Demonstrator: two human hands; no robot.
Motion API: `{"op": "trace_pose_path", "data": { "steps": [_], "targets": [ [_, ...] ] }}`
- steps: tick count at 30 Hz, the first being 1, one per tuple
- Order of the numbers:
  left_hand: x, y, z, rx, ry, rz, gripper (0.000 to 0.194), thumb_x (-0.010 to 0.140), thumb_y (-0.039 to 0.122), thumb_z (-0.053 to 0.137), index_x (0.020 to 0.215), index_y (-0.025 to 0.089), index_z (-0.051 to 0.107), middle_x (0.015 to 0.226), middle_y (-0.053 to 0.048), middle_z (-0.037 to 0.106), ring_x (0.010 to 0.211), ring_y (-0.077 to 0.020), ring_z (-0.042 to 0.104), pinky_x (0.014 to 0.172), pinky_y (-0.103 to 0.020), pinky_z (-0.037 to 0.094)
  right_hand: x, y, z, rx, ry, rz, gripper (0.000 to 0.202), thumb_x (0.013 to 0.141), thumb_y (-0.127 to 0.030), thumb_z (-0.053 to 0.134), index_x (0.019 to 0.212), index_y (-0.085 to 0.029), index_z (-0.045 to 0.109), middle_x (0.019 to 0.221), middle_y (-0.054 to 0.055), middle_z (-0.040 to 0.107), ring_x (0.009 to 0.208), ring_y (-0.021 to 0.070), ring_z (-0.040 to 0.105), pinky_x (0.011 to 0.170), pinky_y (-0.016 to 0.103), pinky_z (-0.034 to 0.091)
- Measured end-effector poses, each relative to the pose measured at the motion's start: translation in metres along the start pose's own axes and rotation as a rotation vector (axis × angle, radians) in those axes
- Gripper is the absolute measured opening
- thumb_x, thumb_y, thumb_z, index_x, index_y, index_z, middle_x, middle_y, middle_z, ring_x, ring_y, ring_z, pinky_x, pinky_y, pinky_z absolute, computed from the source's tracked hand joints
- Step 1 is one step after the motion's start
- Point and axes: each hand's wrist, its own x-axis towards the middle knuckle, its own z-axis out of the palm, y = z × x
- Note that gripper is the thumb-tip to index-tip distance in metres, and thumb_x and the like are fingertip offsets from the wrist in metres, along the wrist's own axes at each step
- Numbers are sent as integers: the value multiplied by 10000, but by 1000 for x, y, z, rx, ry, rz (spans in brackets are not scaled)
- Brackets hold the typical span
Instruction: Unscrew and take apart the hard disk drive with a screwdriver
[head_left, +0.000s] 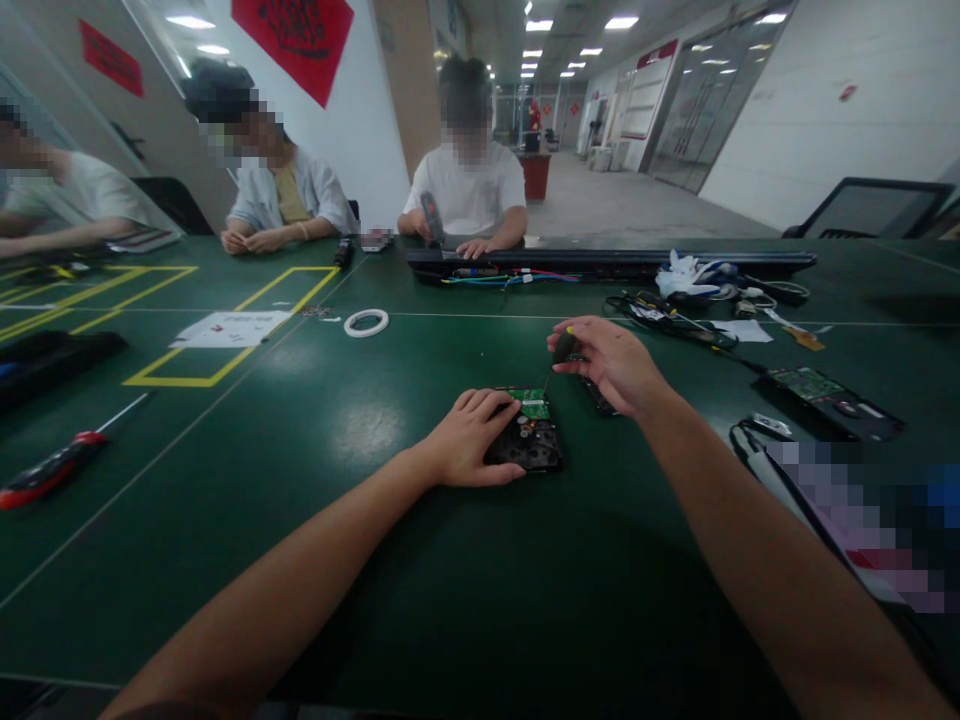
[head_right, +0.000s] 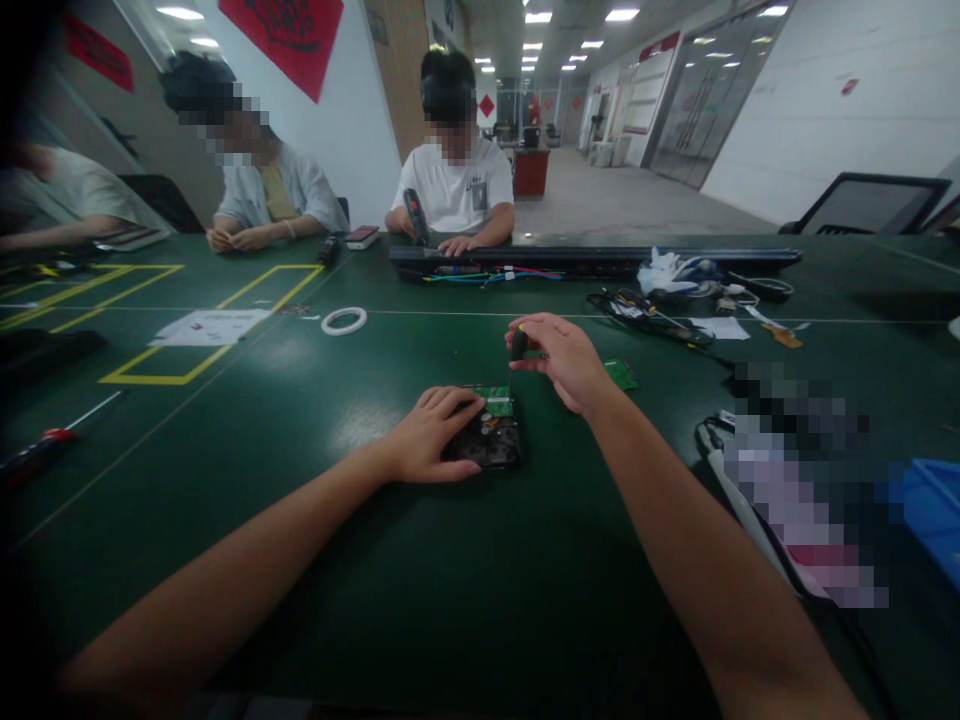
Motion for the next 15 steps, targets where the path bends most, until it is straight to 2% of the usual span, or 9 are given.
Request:
{"op": "trace_pose_path", "data": {
  "steps": [6,10,15],
  "targets": [
    [0,0,0,-5,0,0,982,880,833,519,1599,174,405,1486,-195,488,1370,-416,455,1181,-595,325,-1,-3,0,-66,16,-17,153,902,-312,690,1000,-235,779,956,67,717,908,199,647,689,306,564],
    [0,-1,0,-2,-4,-1,986,877,833,524,1601,176,401,1486,-194,488,1375,-416,451,1178,-595,331,-1,-3,-1,-39,6,-51,104,884,-277,699,923,-214,772,1006,81,726,950,213,662,730,330,578],
    [-1,-1,1,4,-5,-4,994,878,826,532,1597,153,399,1488,-202,488,1374,-412,456,1185,-591,326,0,-1,0,7,4,-34,121,893,-287,678,935,-207,757,1024,88,736,983,232,683,799,374,590]
  ]
}}
